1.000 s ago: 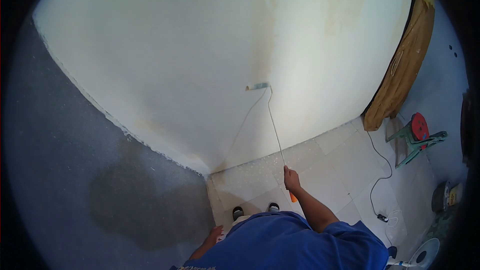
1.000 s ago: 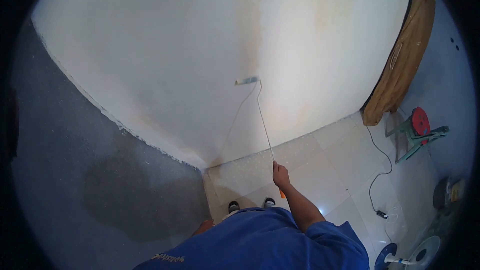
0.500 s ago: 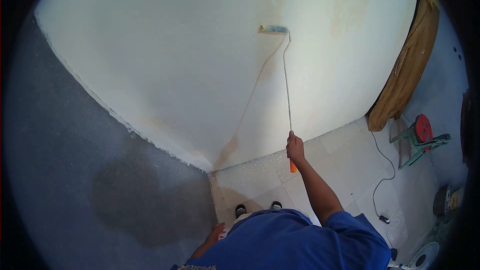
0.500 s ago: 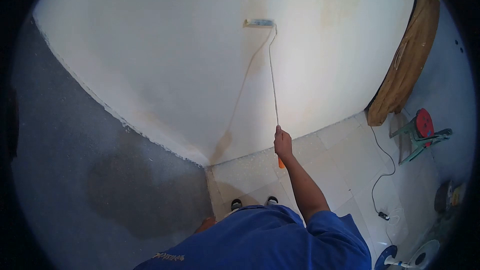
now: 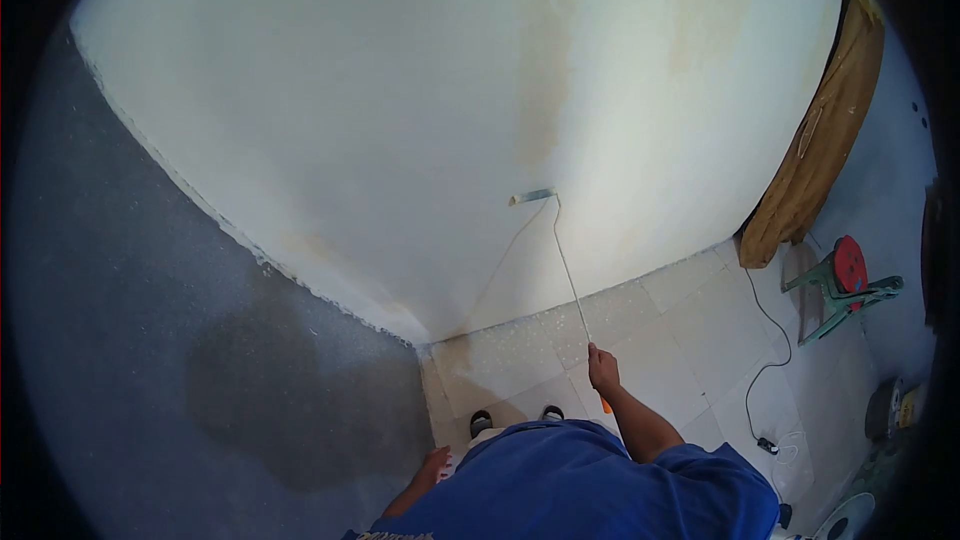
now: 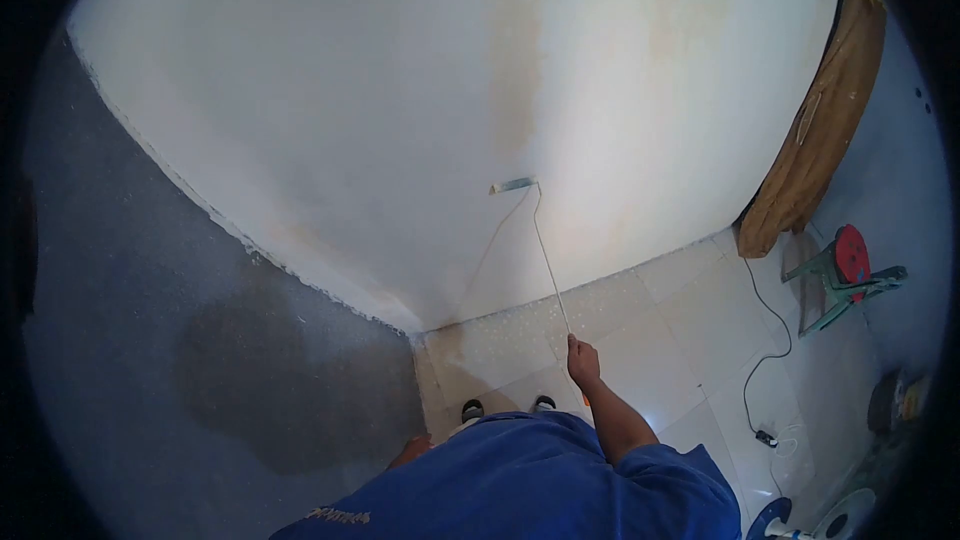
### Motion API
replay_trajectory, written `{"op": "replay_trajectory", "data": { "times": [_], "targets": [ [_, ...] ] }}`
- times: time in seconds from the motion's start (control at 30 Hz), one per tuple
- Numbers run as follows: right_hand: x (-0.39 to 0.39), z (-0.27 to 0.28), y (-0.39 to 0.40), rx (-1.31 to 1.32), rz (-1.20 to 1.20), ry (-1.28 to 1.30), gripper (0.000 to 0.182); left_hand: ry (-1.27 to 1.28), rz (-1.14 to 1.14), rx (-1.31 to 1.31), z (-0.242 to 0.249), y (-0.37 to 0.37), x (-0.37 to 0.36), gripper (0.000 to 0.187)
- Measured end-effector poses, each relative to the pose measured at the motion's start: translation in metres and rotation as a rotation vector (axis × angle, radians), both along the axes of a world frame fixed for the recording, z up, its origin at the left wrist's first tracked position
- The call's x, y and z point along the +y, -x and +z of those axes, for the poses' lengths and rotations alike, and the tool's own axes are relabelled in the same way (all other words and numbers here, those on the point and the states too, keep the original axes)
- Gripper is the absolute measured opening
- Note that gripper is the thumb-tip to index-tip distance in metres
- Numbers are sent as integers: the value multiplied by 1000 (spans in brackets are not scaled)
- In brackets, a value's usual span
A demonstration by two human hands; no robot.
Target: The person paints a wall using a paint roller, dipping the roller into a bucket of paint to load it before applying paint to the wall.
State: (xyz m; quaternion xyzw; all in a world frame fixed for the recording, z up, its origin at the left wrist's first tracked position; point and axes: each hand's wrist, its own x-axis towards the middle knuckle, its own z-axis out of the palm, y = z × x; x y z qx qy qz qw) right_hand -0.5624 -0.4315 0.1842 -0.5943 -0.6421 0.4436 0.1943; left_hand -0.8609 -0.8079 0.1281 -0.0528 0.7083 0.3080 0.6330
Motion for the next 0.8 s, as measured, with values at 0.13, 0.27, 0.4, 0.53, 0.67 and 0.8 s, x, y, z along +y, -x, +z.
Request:
{"op": "replay_trajectory", "data": {
  "times": [0.13, 0.27, 0.4, 0.53, 0.67, 0.8],
  "targets": [
    [11, -1, 0, 23, -6, -47, 59, -94, 33, 50, -24, -3, -5, 71],
    [40, 35, 21, 137, -20, -184, 57, -18, 43, -14, -31, -1, 1, 70],
    [72, 113, 42, 228, -54, -324, 56, 41, 75, -98, -75, 9, -10, 61],
    [112, 196, 48, 229, -59, -424, 60, -91, 69, -71, -41, 10, 68, 56],
    [158, 277, 59, 287, -51, -540, 60, -203, 48, -78, 3, -1, 158, 56],
    [174, 385, 74, 362, -32, -526, 58, -263, 29, -80, -3, 3, 177, 56]
  ]
}}
